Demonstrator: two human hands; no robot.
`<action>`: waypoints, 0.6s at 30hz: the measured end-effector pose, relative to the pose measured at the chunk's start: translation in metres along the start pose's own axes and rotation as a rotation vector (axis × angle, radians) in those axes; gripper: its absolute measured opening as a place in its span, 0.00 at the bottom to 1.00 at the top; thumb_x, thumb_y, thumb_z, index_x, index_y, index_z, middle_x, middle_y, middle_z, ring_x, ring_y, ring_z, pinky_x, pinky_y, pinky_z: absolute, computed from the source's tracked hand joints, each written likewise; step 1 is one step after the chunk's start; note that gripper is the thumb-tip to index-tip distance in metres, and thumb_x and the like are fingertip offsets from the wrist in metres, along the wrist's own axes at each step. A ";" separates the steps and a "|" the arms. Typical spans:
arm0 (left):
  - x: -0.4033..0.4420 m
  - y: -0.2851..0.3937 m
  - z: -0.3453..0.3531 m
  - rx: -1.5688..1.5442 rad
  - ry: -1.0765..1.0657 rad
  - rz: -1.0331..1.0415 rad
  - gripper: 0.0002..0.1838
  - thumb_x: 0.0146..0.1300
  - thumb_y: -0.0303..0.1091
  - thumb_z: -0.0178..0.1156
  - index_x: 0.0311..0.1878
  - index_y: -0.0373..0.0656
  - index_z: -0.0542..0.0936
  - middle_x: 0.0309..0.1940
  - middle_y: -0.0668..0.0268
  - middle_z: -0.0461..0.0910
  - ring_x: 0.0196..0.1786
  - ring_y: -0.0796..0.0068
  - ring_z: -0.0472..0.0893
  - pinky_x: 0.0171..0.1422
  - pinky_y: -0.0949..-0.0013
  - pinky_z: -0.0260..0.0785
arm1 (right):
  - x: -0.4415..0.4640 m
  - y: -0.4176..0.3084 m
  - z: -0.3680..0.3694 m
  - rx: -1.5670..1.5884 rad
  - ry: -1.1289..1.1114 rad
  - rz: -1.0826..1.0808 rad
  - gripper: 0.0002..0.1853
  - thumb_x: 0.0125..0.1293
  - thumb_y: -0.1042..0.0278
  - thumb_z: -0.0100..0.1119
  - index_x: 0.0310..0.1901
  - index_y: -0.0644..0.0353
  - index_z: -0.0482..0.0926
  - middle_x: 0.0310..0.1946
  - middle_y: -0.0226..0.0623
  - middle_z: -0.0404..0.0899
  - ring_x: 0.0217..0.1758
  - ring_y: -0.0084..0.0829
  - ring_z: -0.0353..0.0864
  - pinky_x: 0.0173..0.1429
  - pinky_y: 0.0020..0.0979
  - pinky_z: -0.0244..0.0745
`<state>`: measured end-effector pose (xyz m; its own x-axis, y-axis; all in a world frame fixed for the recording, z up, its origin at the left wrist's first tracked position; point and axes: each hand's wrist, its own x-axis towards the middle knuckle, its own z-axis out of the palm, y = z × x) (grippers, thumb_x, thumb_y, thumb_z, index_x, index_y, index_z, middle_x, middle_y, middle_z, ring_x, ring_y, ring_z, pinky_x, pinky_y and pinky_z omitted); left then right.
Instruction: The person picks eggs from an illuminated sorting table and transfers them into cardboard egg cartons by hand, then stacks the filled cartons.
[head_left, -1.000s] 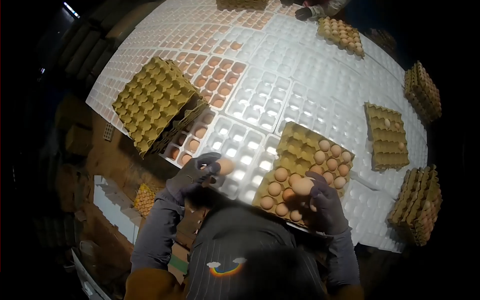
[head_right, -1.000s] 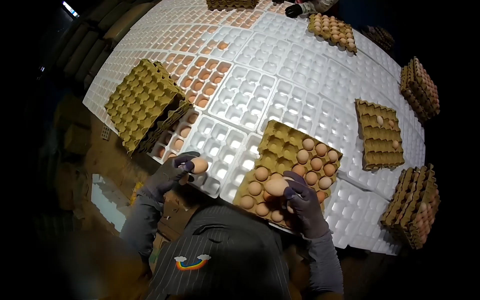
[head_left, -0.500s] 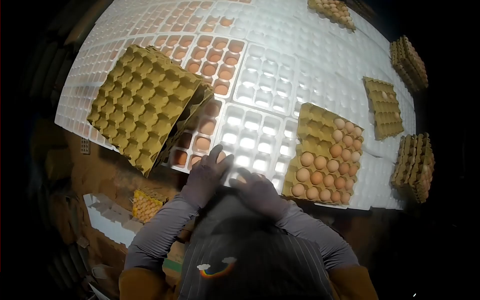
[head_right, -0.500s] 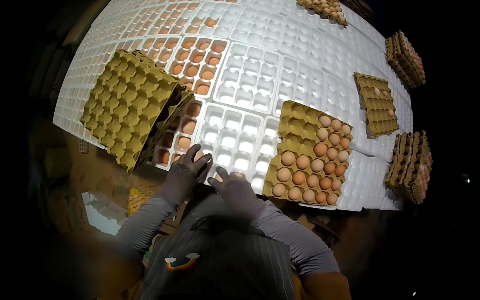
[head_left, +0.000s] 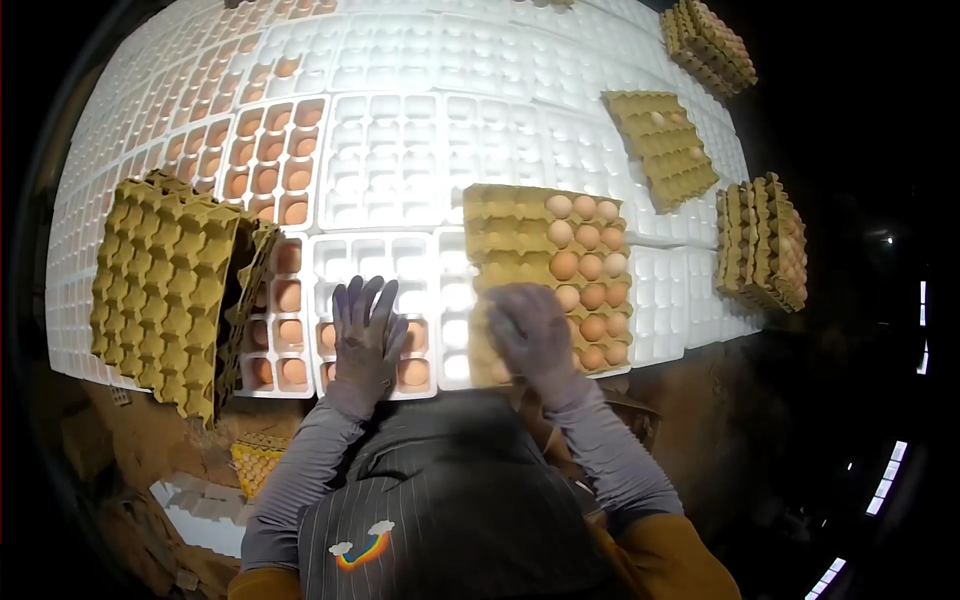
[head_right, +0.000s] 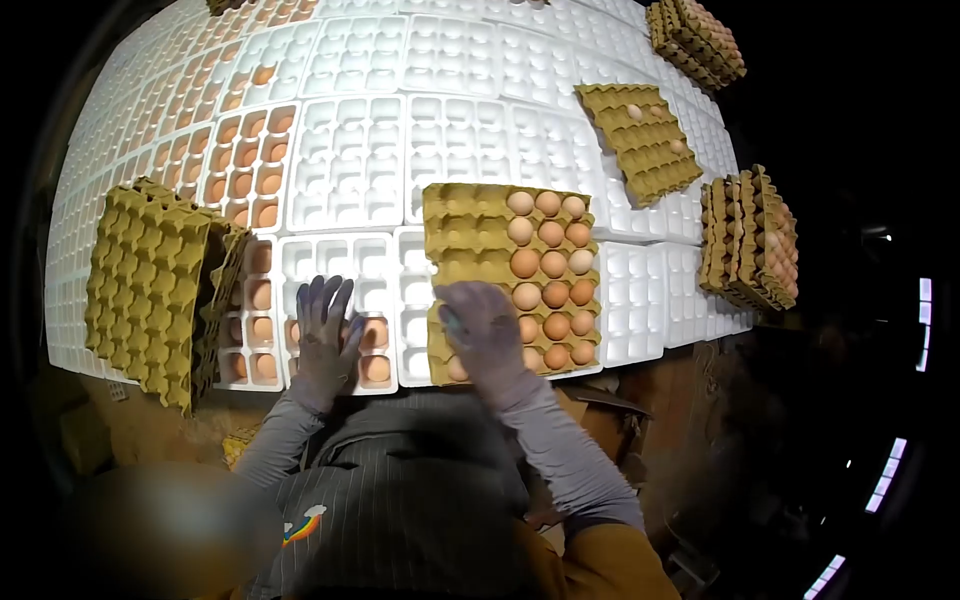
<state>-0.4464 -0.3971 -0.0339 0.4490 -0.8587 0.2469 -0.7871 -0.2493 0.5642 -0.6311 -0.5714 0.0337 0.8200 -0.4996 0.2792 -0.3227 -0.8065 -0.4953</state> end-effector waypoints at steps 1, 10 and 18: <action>0.011 0.012 -0.004 -0.079 -0.014 0.054 0.29 0.64 0.31 0.65 0.69 0.44 0.73 0.66 0.56 0.72 0.74 0.45 0.66 0.79 0.40 0.55 | -0.002 0.029 -0.015 -0.140 -0.076 -0.046 0.19 0.63 0.68 0.66 0.56 0.53 0.78 0.50 0.35 0.79 0.59 0.40 0.74 0.63 0.45 0.71; 0.088 0.105 0.026 0.007 -0.377 0.357 0.23 0.62 0.36 0.66 0.61 0.47 0.78 0.56 0.62 0.80 0.70 0.53 0.72 0.81 0.47 0.58 | 0.014 0.084 -0.078 0.721 -0.272 0.588 0.17 0.66 0.62 0.66 0.54 0.56 0.81 0.48 0.35 0.80 0.55 0.32 0.78 0.64 0.35 0.73; 0.061 0.078 0.001 -1.101 -0.402 -0.765 0.13 0.71 0.34 0.59 0.53 0.38 0.81 0.50 0.59 0.79 0.47 0.70 0.84 0.51 0.66 0.81 | -0.006 0.066 -0.054 -0.418 -0.904 -0.224 0.22 0.65 0.54 0.69 0.53 0.61 0.80 0.44 0.40 0.80 0.52 0.39 0.83 0.52 0.42 0.78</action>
<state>-0.4803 -0.4697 0.0241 0.3123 -0.7859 -0.5337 0.4111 -0.3946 0.8217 -0.6828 -0.6388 0.0436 0.8758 -0.0378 -0.4812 -0.1156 -0.9843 -0.1332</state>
